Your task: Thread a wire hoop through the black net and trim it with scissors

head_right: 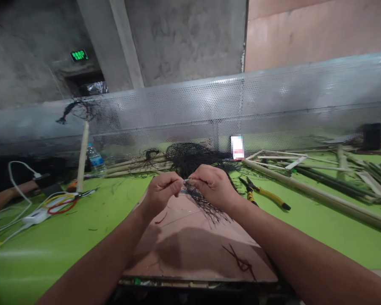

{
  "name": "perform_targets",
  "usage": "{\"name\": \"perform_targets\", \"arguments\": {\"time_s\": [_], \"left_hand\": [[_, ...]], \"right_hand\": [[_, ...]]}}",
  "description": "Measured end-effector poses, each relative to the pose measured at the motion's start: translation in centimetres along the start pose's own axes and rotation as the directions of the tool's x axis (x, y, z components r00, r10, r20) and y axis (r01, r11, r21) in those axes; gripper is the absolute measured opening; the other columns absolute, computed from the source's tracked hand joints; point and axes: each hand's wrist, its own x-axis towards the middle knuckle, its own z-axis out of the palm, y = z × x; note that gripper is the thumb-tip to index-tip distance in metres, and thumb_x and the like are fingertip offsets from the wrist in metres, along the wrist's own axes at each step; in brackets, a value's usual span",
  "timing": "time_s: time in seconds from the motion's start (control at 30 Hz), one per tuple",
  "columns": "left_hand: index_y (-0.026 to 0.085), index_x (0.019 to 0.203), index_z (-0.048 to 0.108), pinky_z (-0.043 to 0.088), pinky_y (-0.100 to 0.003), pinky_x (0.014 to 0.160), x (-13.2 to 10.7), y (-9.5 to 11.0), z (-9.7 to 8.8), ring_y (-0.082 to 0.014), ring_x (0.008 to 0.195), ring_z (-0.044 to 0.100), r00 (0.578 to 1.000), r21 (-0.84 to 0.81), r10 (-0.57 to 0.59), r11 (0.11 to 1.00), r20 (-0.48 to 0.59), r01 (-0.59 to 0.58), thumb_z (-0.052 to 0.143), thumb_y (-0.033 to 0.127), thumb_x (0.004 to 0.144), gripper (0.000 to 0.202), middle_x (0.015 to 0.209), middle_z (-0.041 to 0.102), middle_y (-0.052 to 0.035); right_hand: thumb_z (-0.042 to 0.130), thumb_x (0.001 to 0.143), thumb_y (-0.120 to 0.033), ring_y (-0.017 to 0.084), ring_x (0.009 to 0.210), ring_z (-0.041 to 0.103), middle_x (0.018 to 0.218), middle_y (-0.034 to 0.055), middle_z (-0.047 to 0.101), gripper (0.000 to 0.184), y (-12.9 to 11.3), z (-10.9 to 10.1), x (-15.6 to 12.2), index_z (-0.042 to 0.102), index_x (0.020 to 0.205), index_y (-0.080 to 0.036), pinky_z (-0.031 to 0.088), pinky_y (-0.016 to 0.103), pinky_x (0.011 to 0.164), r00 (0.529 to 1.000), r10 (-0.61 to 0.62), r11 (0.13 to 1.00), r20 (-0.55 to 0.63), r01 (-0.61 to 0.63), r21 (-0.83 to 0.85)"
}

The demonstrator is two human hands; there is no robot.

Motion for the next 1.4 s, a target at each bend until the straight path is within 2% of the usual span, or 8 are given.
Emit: {"name": "perform_targets", "arguments": {"time_s": [0.17, 0.37, 0.47, 0.63, 0.8, 1.13, 1.27, 1.4], "left_hand": [[0.013, 0.068, 0.059, 0.033, -0.021, 0.045, 0.4, -0.8, -0.1, -0.0071, 0.041, 0.042, 0.949, -0.403, -0.247, 0.862, 0.197, 0.308, 0.062, 0.036, 0.076, 0.025, 0.045, 0.047, 0.0035], [0.012, 0.063, 0.059, 0.023, -0.019, 0.038, 0.4, -1.0, -0.9, -0.0057, 0.036, 0.04, 0.827, -0.466, -0.369, 0.694, 0.425, 0.549, 0.069, 0.034, 0.062, 0.024, 0.043, 0.048, 0.003], [0.012, 0.062, 0.06, 0.026, -0.019, 0.039, 0.4, -0.9, -1.2, -0.0043, 0.036, 0.037, 0.822, -0.46, -0.346, 0.699, 0.452, 0.547, 0.071, 0.032, 0.06, 0.023, 0.045, 0.051, 0.0028], [0.012, 0.063, 0.062, 0.021, -0.019, 0.039, 0.6, -1.6, -1.7, -0.0053, 0.038, 0.04, 0.862, -0.396, -0.315, 0.788, 0.397, 0.471, 0.072, 0.036, 0.063, 0.026, 0.041, 0.047, 0.0035], [0.012, 0.061, 0.063, 0.022, -0.019, 0.04, 0.6, -2.2, -2.0, -0.0041, 0.038, 0.034, 0.89, -0.288, -0.285, 0.873, 0.355, 0.394, 0.072, 0.041, 0.063, 0.031, 0.042, 0.05, 0.0022], [0.012, 0.063, 0.061, 0.022, -0.019, 0.041, 0.8, -2.3, -1.8, -0.0053, 0.038, 0.039, 0.85, -0.343, -0.336, 0.806, 0.407, 0.483, 0.072, 0.04, 0.061, 0.03, 0.042, 0.047, 0.0038], [0.012, 0.062, 0.06, 0.02, -0.019, 0.042, 0.8, -2.8, -1.9, -0.0043, 0.039, 0.035, 0.872, -0.333, -0.313, 0.833, 0.377, 0.442, 0.071, 0.039, 0.064, 0.029, 0.042, 0.048, 0.0038], [0.013, 0.061, 0.057, 0.023, -0.019, 0.043, 1.0, -3.0, -2.1, -0.0043, 0.041, 0.036, 0.938, -0.338, -0.291, 0.878, 0.188, 0.34, 0.07, 0.036, 0.067, 0.027, 0.045, 0.048, 0.004]], "right_hand": [[0.055, 0.086, -0.018, 0.014, 0.07, 0.059, 0.074, 0.0051, 0.065, 0.012, 0.2, 0.0, -0.1, 0.066, 0.084, -0.018, 0.048, 0.027, 0.062, 0.992, -0.123, 0.992, 0.007, 0.123, -0.025], [0.053, 0.087, -0.016, 0.016, 0.074, 0.062, 0.079, 0.0071, 0.067, 0.016, -0.2, -0.2, -0.3, 0.067, 0.093, -0.019, 0.051, 0.028, 0.065, 0.958, -0.281, 0.959, 0.064, 0.282, -0.011], [0.054, 0.086, -0.017, 0.015, 0.075, 0.062, 0.081, 0.0075, 0.067, 0.016, -0.2, -0.1, -0.3, 0.067, 0.096, -0.019, 0.051, 0.027, 0.065, 0.955, -0.287, 0.958, 0.074, 0.286, 0.022], [0.061, 0.083, -0.021, 0.015, 0.068, 0.061, 0.073, 0.0055, 0.066, 0.008, -0.1, 0.3, 0.0, 0.067, 0.086, -0.018, 0.049, 0.027, 0.061, 0.986, -0.163, 0.981, 0.017, 0.16, 0.112], [0.06, 0.083, -0.023, 0.013, 0.066, 0.059, 0.071, 0.0045, 0.064, 0.009, -0.3, 0.3, 0.0, 0.067, 0.083, -0.018, 0.047, 0.026, 0.059, 0.992, -0.103, 0.982, 0.07, 0.091, 0.167], [0.059, 0.084, -0.021, 0.013, 0.071, 0.056, 0.075, 0.0036, 0.06, 0.006, -0.1, 0.7, -0.2, 0.063, 0.08, -0.018, 0.046, 0.026, 0.063, 0.992, -0.068, 0.974, 0.105, 0.043, 0.224], [0.065, 0.079, -0.023, 0.012, 0.068, 0.054, 0.075, 0.0008, 0.059, 0.009, 0.1, 0.6, -0.3, 0.064, 0.086, -0.018, 0.044, 0.024, 0.061, 0.979, 0.115, 0.976, 0.167, -0.142, 0.163], [0.07, 0.075, -0.027, 0.015, 0.083, 0.06, 0.091, 0.0039, 0.064, 0.037, 0.8, 0.4, -0.2, 0.061, 0.109, -0.02, 0.049, 0.028, 0.074, 0.925, 0.299, 0.919, 0.235, -0.345, 0.189]]}}
